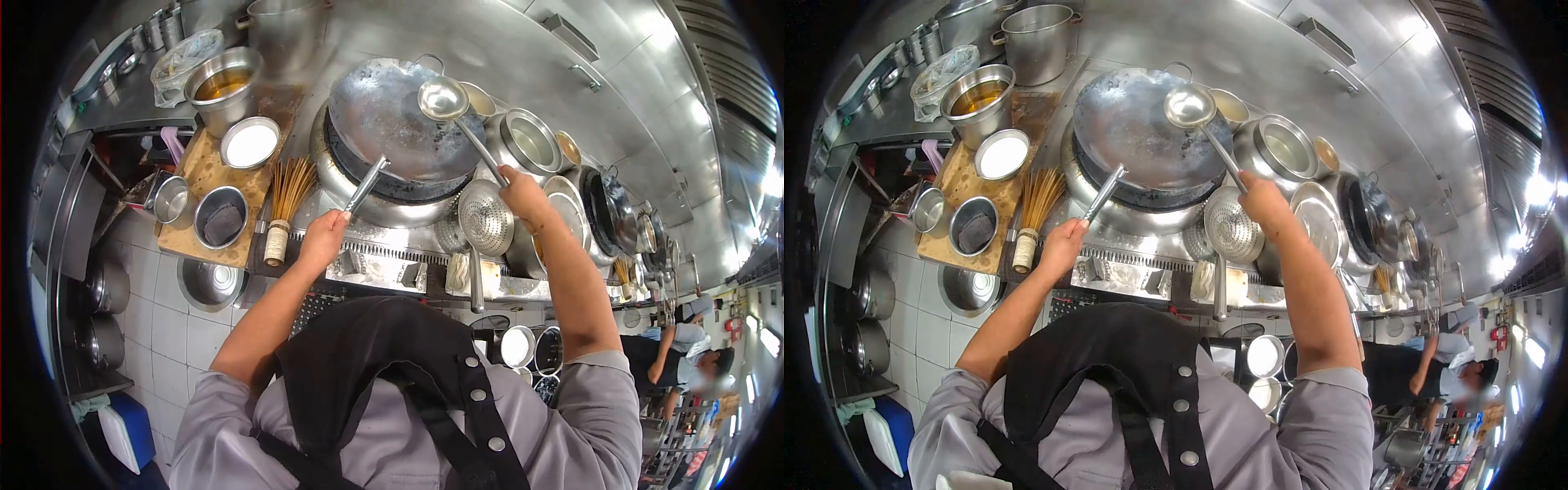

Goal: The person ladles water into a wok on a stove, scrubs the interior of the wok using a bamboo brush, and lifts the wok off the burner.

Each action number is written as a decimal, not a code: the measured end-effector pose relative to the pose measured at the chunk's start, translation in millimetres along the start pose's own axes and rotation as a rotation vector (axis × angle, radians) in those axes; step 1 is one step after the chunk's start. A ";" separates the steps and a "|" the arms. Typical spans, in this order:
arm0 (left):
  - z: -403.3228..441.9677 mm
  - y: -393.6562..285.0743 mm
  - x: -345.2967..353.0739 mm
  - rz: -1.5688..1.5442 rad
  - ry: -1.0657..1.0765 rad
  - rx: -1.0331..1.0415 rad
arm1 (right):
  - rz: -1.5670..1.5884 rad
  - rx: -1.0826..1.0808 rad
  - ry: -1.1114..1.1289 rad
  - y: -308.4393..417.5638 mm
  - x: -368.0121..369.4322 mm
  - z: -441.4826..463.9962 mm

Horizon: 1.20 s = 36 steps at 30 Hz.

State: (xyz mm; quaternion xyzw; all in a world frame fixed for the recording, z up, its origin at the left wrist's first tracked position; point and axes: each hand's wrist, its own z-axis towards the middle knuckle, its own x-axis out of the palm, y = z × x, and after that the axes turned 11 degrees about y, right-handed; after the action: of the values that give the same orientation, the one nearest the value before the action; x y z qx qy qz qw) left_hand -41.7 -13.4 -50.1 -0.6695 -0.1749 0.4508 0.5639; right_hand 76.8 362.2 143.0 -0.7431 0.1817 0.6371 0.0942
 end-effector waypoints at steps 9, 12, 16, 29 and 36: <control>-4.6 -14.7 -6.1 -0.027 0.049 -0.067 | 0.071 0.044 -0.006 18.3 6.2 -4.8; -5.9 -24.3 -8.7 0.022 0.056 -0.046 | 0.152 0.175 0.217 23.8 -8.2 -9.1; -3.1 -12.2 -4.1 -0.031 0.033 -0.032 | 0.102 0.022 0.040 3.3 4.0 -16.2; -1.1 -6.9 -4.7 -0.017 0.065 -0.013 | 0.142 0.264 0.364 45.7 -48.5 -78.9; 1.1 -8.2 -11.7 0.004 0.064 0.058 | 0.168 0.183 0.295 52.3 -31.6 -80.7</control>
State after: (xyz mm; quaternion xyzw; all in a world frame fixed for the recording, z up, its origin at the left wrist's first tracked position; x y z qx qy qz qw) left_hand -46.5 -18.9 -37.8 -0.6676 -0.1421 0.4351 0.5872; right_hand 126.2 289.1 192.6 -0.7989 0.3122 0.5077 0.0804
